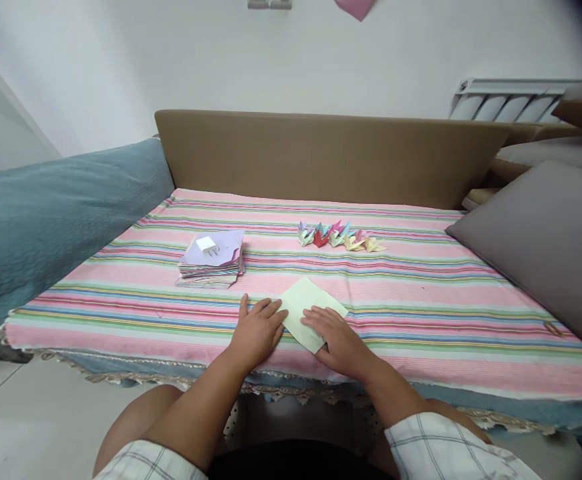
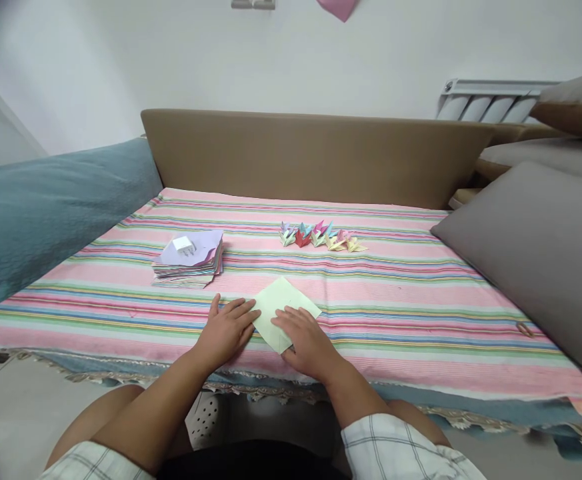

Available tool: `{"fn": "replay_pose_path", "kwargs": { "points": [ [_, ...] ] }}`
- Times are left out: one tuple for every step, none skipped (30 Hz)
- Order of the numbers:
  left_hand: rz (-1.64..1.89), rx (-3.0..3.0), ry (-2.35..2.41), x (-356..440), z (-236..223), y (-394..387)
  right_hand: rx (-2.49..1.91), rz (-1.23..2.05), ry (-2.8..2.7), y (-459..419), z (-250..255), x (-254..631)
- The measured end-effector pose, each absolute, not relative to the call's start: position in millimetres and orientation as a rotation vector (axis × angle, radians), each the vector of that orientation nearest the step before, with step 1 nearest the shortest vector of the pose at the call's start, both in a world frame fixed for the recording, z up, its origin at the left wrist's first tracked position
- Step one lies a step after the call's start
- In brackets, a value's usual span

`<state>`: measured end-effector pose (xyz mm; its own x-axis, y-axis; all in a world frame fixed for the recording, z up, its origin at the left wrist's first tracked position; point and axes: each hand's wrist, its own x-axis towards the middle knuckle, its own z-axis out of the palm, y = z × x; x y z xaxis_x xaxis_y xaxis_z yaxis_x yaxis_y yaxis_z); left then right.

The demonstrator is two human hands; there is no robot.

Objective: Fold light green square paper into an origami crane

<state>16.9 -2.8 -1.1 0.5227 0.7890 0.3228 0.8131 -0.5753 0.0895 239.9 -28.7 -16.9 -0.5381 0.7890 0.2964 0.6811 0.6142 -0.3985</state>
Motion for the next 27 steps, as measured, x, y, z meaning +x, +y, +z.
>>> {"fn": "replay_pose_path", "kwargs": {
  "points": [
    [-0.508,-2.688,-1.414,16,-1,-2,-1.193,0.32,-2.375,-28,-16,243],
    [-0.505,-2.697,-1.415,16,-1,-2,-1.222,0.313,-2.354,-26,-15,247],
    [-0.503,-2.703,-1.416,16,-1,-1,-1.252,0.308,-2.331,-25,-14,251],
    [-0.503,-2.708,-1.419,15,0,-1,-1.283,0.305,-2.309,-23,-14,256],
    [-0.503,-2.711,-1.425,15,0,-1,-1.311,0.302,-2.287,-22,-14,260],
    [-0.503,-2.712,-1.433,15,1,0,-1.337,0.3,-2.268,-20,-14,265],
    [-0.502,-2.713,-1.441,15,1,0,-1.363,0.297,-2.25,-18,-15,269],
    [-0.502,-2.715,-1.447,15,1,0,-1.386,0.29,-2.232,-17,-16,273],
    [-0.501,-2.718,-1.451,15,2,0,-1.412,0.28,-2.212,-16,-17,276],
    [-0.501,-2.721,-1.454,14,2,1,-1.44,0.273,-2.191,-15,-18,279],
    [-0.501,-2.724,-1.457,14,2,1,-1.463,0.271,-2.175,-14,-18,281],
    [-0.501,-2.725,-1.464,14,3,1,-1.482,0.273,-2.162,-14,-19,283],
    [-0.5,-2.723,-1.475,14,3,1,-1.496,0.277,-2.151,-13,-19,285],
    [-0.499,-2.717,-1.49,13,3,1,-1.506,0.282,-2.144,-13,-19,286],
    [-0.498,-2.711,-1.507,13,4,2,-1.512,0.287,-2.139,-13,-18,287],
    [-0.498,-2.705,-1.525,12,4,2,-1.518,0.289,-2.134,-13,-18,288],
    [-0.499,-2.699,-1.542,11,4,3,-1.524,0.291,-2.13,-12,-18,288],
    [-0.5,-2.697,-1.557,11,4,3,-1.527,0.293,-2.128,-12,-17,289],
    [-0.5,-2.696,-1.568,10,5,4,-1.53,0.298,-2.129,-12,-17,289],
    [-0.5,-2.696,-1.578,10,5,4,-1.531,0.304,-2.129,-11,-17,289],
    [-0.498,-2.696,-1.587,10,5,5,-1.535,0.308,-2.125,-11,-18,289],
    [-0.497,-2.694,-1.594,10,6,6,-1.539,0.312,-2.118,-10,-18,290],
    [-0.497,-2.692,-1.599,10,6,7,-1.544,0.315,-2.108,-10,-19,290],
    [-0.502,-2.687,-1.603,10,6,7,-1.549,0.317,-2.096,-9,-19,290],
    [-0.51,-2.682,-1.605,10,6,8,-1.553,0.318,-2.084,-8,-20,290],
    [-0.522,-2.676,-1.606,10,7,8,-1.557,0.32,-2.073,-7,-21,290],
    [-0.535,-2.669,-1.604,10,7,9,-1.561,0.324,-2.064,-7,-21,291]
  ]
}}
